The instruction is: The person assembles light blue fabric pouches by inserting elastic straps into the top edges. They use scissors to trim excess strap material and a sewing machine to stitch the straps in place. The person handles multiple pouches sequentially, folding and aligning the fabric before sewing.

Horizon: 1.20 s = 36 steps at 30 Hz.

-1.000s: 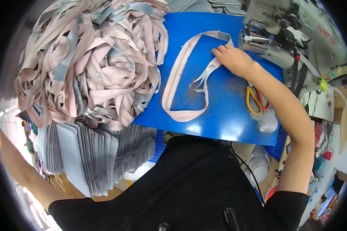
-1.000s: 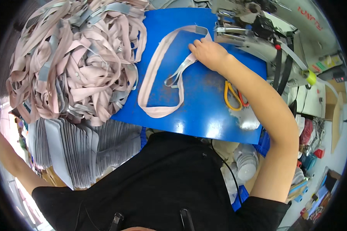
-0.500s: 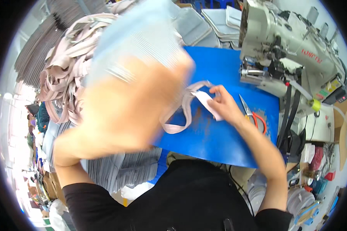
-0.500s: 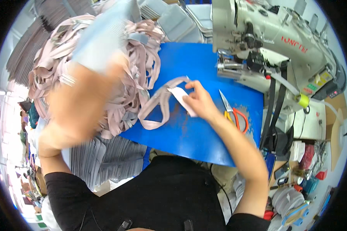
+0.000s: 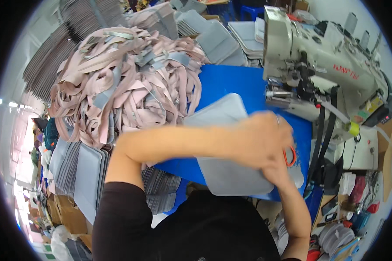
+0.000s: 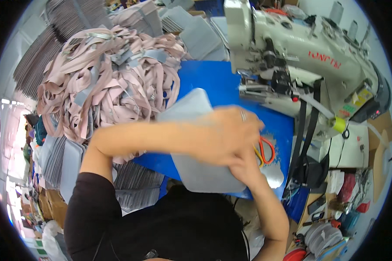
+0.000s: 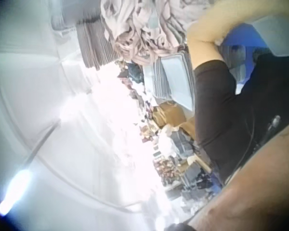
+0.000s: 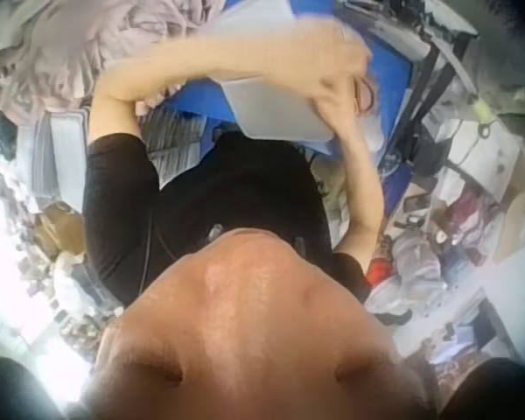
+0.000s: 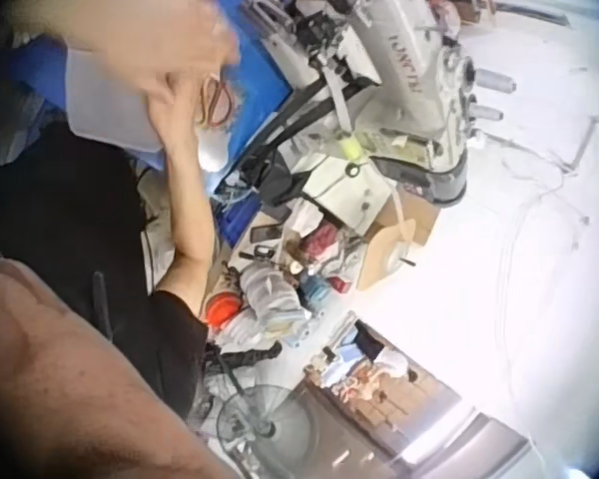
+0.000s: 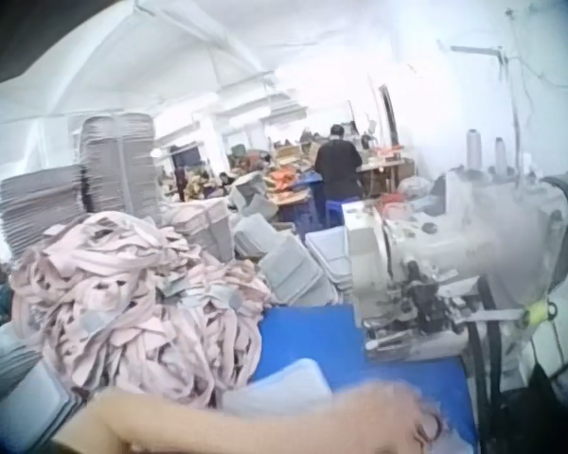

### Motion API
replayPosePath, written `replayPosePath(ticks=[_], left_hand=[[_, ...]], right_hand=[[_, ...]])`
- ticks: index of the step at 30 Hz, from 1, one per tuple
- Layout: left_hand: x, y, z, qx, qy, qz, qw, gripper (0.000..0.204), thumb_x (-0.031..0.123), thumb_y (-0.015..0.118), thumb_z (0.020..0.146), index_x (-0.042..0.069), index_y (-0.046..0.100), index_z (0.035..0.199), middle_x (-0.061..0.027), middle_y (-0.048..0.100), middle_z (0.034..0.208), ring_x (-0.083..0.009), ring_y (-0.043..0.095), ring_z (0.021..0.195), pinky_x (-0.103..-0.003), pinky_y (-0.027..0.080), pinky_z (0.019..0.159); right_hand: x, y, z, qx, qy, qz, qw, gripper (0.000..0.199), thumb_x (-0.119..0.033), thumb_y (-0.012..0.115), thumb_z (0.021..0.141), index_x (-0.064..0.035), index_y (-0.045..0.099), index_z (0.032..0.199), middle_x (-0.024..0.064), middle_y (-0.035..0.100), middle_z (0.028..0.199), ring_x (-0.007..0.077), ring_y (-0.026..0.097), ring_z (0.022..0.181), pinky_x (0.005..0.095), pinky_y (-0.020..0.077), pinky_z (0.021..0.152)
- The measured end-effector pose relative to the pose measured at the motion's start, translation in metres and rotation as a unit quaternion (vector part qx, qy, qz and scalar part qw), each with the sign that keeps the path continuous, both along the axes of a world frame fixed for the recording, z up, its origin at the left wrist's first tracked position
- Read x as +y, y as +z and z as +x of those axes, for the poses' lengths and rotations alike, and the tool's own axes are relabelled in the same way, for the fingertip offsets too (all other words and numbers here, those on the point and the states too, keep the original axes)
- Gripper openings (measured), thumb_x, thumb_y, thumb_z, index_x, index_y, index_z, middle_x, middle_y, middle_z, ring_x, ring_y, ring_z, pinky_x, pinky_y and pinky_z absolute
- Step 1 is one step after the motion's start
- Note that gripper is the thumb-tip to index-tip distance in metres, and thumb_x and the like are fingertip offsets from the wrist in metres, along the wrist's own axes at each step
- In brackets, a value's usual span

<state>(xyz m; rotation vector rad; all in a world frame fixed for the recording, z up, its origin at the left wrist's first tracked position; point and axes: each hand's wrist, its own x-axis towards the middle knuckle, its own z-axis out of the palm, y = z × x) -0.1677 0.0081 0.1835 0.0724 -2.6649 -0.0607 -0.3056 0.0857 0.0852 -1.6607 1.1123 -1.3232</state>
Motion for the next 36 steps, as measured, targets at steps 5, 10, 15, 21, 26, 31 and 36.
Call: replayPosePath(ticks=[5, 10, 15, 21, 26, 31, 36], left_hand=[[-0.062, 0.03, 0.009, -0.44, 0.001, 0.239, 0.866, 0.034, 0.035, 0.069, 0.094, 0.002, 0.06, 0.094, -0.0144, 0.065, 0.085, -0.0394, 0.063, 0.079, -0.045, 0.05, 0.069], [-0.077, 0.042, 0.04, -0.371, 0.009, 0.302, 0.878, 0.02, 0.017, 0.07, 0.095, 0.001, 0.059, 0.089, -0.0111, 0.062, 0.085, -0.0313, 0.061, 0.079, -0.042, 0.049, 0.071], [-0.102, 0.04, 0.067, -0.306, 0.045, 0.337, 0.889, 0.018, 0.012, 0.076, 0.091, 0.001, 0.062, 0.086, -0.0103, 0.065, 0.093, -0.0199, 0.063, 0.09, -0.032, 0.049, 0.081], [-0.105, 0.034, 0.08, -0.244, 0.066, 0.395, 0.883, 0.018, 0.014, 0.08, 0.091, 0.002, 0.067, 0.087, -0.0066, 0.067, 0.095, -0.0146, 0.062, 0.091, -0.03, 0.048, 0.082], [-0.099, 0.029, 0.088, -0.193, 0.071, 0.357, 0.911, 0.019, 0.013, 0.083, 0.088, 0.002, 0.067, 0.084, -0.0076, 0.072, 0.095, -0.0144, 0.064, 0.089, -0.03, 0.049, 0.082], [-0.089, 0.024, 0.095, -0.147, 0.092, 0.374, 0.911, 0.019, 0.012, 0.083, 0.087, 0.002, 0.068, 0.083, -0.0088, 0.074, 0.093, -0.0145, 0.067, 0.088, -0.03, 0.051, 0.081], [-0.079, 0.03, 0.099, -0.137, 0.109, 0.379, 0.909, 0.018, 0.012, 0.083, 0.087, 0.001, 0.068, 0.082, -0.0093, 0.075, 0.092, -0.0155, 0.069, 0.087, -0.029, 0.052, 0.08]], right_hand=[[-0.001, 0.021, -0.017, 0.07, 0.054, 0.119, 0.989, 0.021, -0.02, 0.079, 0.089, -0.0037, 0.074, 0.101, 0.0131, 0.072, 0.097, 0.0237, 0.07, 0.088, 0.036, 0.052, 0.076], [-0.004, -0.008, -0.019, -0.009, 0.015, 0.086, 0.996, 0.024, -0.019, 0.086, 0.084, -0.0042, 0.067, 0.083, 0.007, 0.066, 0.083, 0.0177, 0.059, 0.073, 0.0314, 0.0469, 0.067], [0.001, -0.014, -0.025, -0.081, 0.032, 0.189, 0.978, 0.026, -0.013, 0.084, 0.087, -0.0039, 0.06, 0.082, -0.0015, 0.063, 0.086, 0.0058, 0.057, 0.074, 0.0259, 0.0446, 0.066], [0.002, -0.012, -0.017, -0.183, 0.025, 0.182, 0.966, 0.023, -0.011, 0.08, 0.091, -0.0006, 0.068, 0.107, 0.0003, 0.066, 0.091, 0.0058, 0.06, 0.081, 0.025, 0.0469, 0.07], [0.004, -0.017, -0.021, -0.107, 0.024, 0.171, 0.979, 0.019, -0.014, 0.081, 0.09, -0.0007, 0.075, 0.103, 0.0011, 0.066, 0.088, 0.0067, 0.056, 0.077, 0.0243, 0.0456, 0.07], [0.006, -0.017, -0.016, -0.105, 0.012, 0.154, 0.982, 0.017, -0.016, 0.083, 0.089, -0.0005, 0.077, 0.094, 0.0003, 0.065, 0.083, 0.007, 0.053, 0.073, 0.0249, 0.0438, 0.067], [0.009, -0.012, -0.013, -0.073, 0.005, 0.138, 0.988, 0.016, -0.016, 0.083, 0.089, -0.0014, 0.077, 0.092, 0.0002, 0.064, 0.08, 0.007, 0.053, 0.071, 0.025, 0.0428, 0.066]])
